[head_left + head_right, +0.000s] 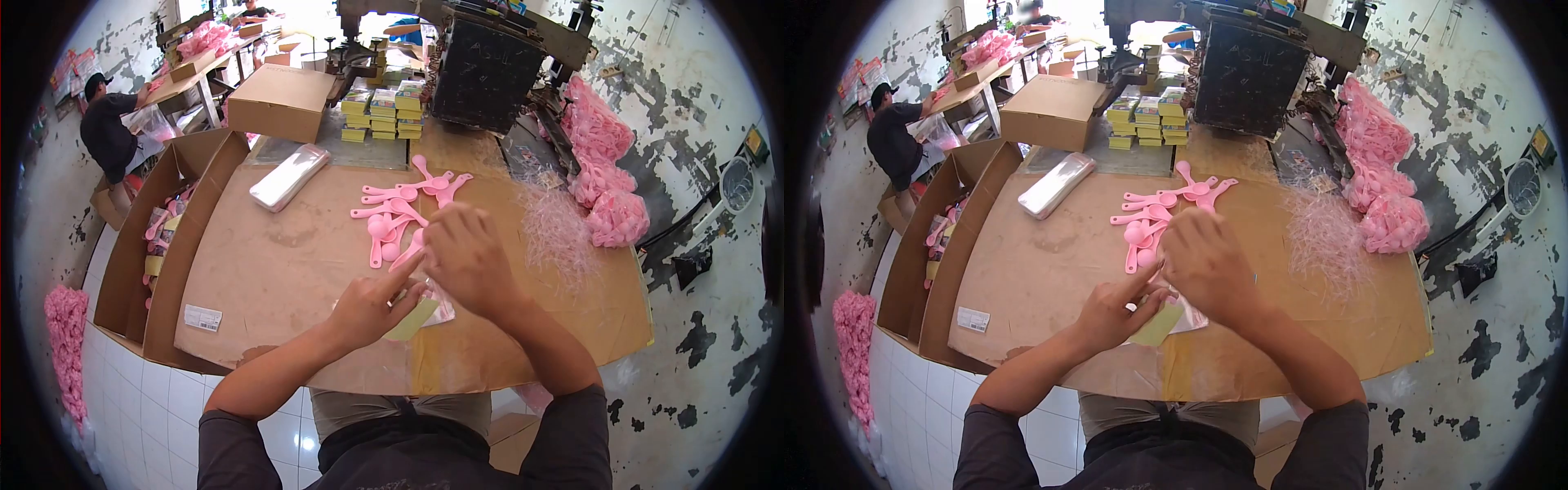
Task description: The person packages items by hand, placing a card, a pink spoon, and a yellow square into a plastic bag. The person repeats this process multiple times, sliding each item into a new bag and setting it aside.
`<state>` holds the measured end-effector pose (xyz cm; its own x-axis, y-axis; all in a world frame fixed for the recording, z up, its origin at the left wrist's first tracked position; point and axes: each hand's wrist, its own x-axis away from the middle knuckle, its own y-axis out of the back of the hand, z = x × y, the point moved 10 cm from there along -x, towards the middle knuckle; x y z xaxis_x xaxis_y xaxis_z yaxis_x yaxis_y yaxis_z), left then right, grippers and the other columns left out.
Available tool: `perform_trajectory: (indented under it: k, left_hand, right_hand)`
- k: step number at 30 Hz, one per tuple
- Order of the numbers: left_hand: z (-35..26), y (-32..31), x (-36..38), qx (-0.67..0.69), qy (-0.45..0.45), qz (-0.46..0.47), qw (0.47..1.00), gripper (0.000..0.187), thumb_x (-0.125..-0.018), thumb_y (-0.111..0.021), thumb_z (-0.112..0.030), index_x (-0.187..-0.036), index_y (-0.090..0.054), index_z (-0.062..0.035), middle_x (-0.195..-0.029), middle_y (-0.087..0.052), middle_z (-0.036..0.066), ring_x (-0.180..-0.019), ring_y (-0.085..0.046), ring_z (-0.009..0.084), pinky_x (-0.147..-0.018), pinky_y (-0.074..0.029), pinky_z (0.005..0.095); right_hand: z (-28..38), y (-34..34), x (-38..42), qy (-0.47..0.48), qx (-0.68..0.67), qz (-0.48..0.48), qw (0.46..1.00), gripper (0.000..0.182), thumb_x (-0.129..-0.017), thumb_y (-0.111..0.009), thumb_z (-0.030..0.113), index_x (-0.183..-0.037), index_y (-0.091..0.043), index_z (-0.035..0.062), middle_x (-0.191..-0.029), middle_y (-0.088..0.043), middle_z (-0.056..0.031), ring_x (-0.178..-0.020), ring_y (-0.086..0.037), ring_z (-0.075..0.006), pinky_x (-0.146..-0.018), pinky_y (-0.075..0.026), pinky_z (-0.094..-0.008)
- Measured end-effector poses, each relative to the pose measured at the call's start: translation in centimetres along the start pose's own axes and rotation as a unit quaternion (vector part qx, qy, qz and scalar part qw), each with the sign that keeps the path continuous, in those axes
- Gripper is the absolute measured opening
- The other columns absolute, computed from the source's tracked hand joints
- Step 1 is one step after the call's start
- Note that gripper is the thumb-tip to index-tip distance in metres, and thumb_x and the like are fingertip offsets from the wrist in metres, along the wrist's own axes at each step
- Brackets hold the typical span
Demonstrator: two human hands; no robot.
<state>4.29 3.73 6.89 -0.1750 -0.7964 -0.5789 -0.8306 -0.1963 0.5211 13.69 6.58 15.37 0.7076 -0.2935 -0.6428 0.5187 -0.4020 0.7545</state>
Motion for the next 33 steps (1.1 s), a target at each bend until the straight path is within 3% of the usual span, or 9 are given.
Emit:
perform_trajectory:
  k: [5,9,12,13,17,22,25,30,33]
  left_hand:
    - [1.2,0.5,-0.2,0.137,0.114,0.011,0.984,0.044,-0.100,-0.065,-0.007,-0.143,-0.055,0.0005,-0.094,-0.079,0.012,-0.091,-0.075,0.0136,-0.081,-0.060,0.0300]
    - [4.4,-0.4,0.2,0.304,0.199,-0.013,0.932,0.037,-0.104,-0.061,-0.008,-0.139,-0.057,0.0035,-0.104,-0.077,0.013,-0.099,-0.072,0.0124,-0.087,-0.057,0.0270]
    - [5.1,-0.4,0.4,0.340,0.224,-0.042,0.913,0.034,-0.105,-0.061,-0.010,-0.136,-0.060,0.0036,-0.109,-0.076,0.013,-0.101,-0.070,0.0105,-0.086,-0.056,0.0252]
    - [5.2,-0.4,0.3,0.343,0.230,-0.043,0.910,0.033,-0.105,-0.061,-0.010,-0.135,-0.060,0.0042,-0.111,-0.076,0.013,-0.102,-0.070,0.0107,-0.087,-0.055,0.0250]
    - [5.6,-0.2,0.2,0.332,0.226,-0.063,0.914,0.032,-0.106,-0.061,-0.013,-0.132,-0.062,0.0049,-0.111,-0.075,0.013,-0.103,-0.070,0.0116,-0.088,-0.056,0.0250]
    - [6.6,-1.2,0.5,0.373,0.281,-0.046,0.883,0.029,-0.107,-0.060,-0.019,-0.122,-0.067,0.0050,-0.108,-0.076,0.011,-0.097,-0.069,0.0103,-0.085,-0.055,0.0249]
    - [6.6,-1.7,0.5,0.351,0.277,-0.034,0.894,0.028,-0.107,-0.061,-0.020,-0.117,-0.069,0.0048,-0.105,-0.076,0.010,-0.093,-0.069,0.0096,-0.082,-0.055,0.0250]
    - [7.5,-1.7,1.1,0.357,0.267,-0.043,0.894,0.028,-0.106,-0.062,-0.020,-0.118,-0.068,0.0041,-0.104,-0.076,0.009,-0.091,-0.069,0.0094,-0.078,-0.056,0.0252]
    - [7.4,-1.7,1.0,0.368,0.288,-0.031,0.884,0.026,-0.105,-0.063,-0.018,-0.120,-0.067,0.0032,-0.107,-0.075,0.009,-0.093,-0.069,0.0094,-0.076,-0.057,0.0251]
  right_hand:
    - [-8.0,0.0,2.3,-0.236,-0.339,0.017,0.911,0.013,-0.096,-0.061,0.017,-0.095,-0.054,0.0059,-0.088,-0.056,-0.0076,-0.082,-0.060,-0.0173,-0.072,-0.048,-0.0351]
    - [-10.7,1.0,8.0,-0.264,-0.734,0.177,0.601,0.008,-0.100,-0.055,0.011,-0.101,-0.055,0.0034,-0.082,-0.058,-0.0070,-0.076,-0.062,-0.0158,-0.067,-0.050,-0.0317]
    - [-23.2,1.7,15.7,-0.416,-0.583,0.044,0.696,0.016,-0.098,-0.049,0.000,-0.110,-0.058,0.0018,-0.093,-0.065,-0.0121,-0.088,-0.067,-0.0227,-0.078,-0.053,-0.0353]
    - [-26.6,2.3,18.0,-0.443,-0.420,0.046,0.791,0.021,-0.097,-0.047,-0.003,-0.114,-0.059,0.0013,-0.096,-0.068,-0.0138,-0.092,-0.069,-0.0250,-0.081,-0.054,-0.0365]
    - [-26.4,5.8,20.6,-0.296,0.177,0.064,0.936,0.040,-0.089,-0.049,-0.011,-0.126,-0.060,-0.0003,-0.126,-0.067,-0.0206,-0.121,-0.062,-0.0353,-0.104,-0.047,-0.0441]
    - [-18.2,3.5,13.7,-0.296,-0.070,0.035,0.952,0.044,-0.091,-0.064,0.006,-0.134,-0.060,0.0023,-0.124,-0.066,-0.0162,-0.110,-0.063,-0.0314,-0.098,-0.049,-0.0411]
    - [-10.0,-4.1,10.7,-0.329,-0.423,0.184,0.824,0.043,-0.093,-0.075,0.022,-0.130,-0.062,0.0026,-0.109,-0.068,-0.0086,-0.098,-0.065,-0.0203,-0.087,-0.052,-0.0374]
    - [-3.3,-9.9,8.2,-0.281,-0.667,0.128,0.678,0.034,-0.097,-0.070,0.010,-0.129,-0.061,0.0022,-0.097,-0.066,-0.0030,-0.091,-0.063,-0.0086,-0.078,-0.051,-0.0257]
    - [-3.8,-10.3,8.2,-0.286,-0.665,0.137,0.676,0.028,-0.098,-0.067,0.004,-0.125,-0.063,0.0007,-0.096,-0.065,-0.0007,-0.089,-0.062,-0.0053,-0.077,-0.051,-0.0226]
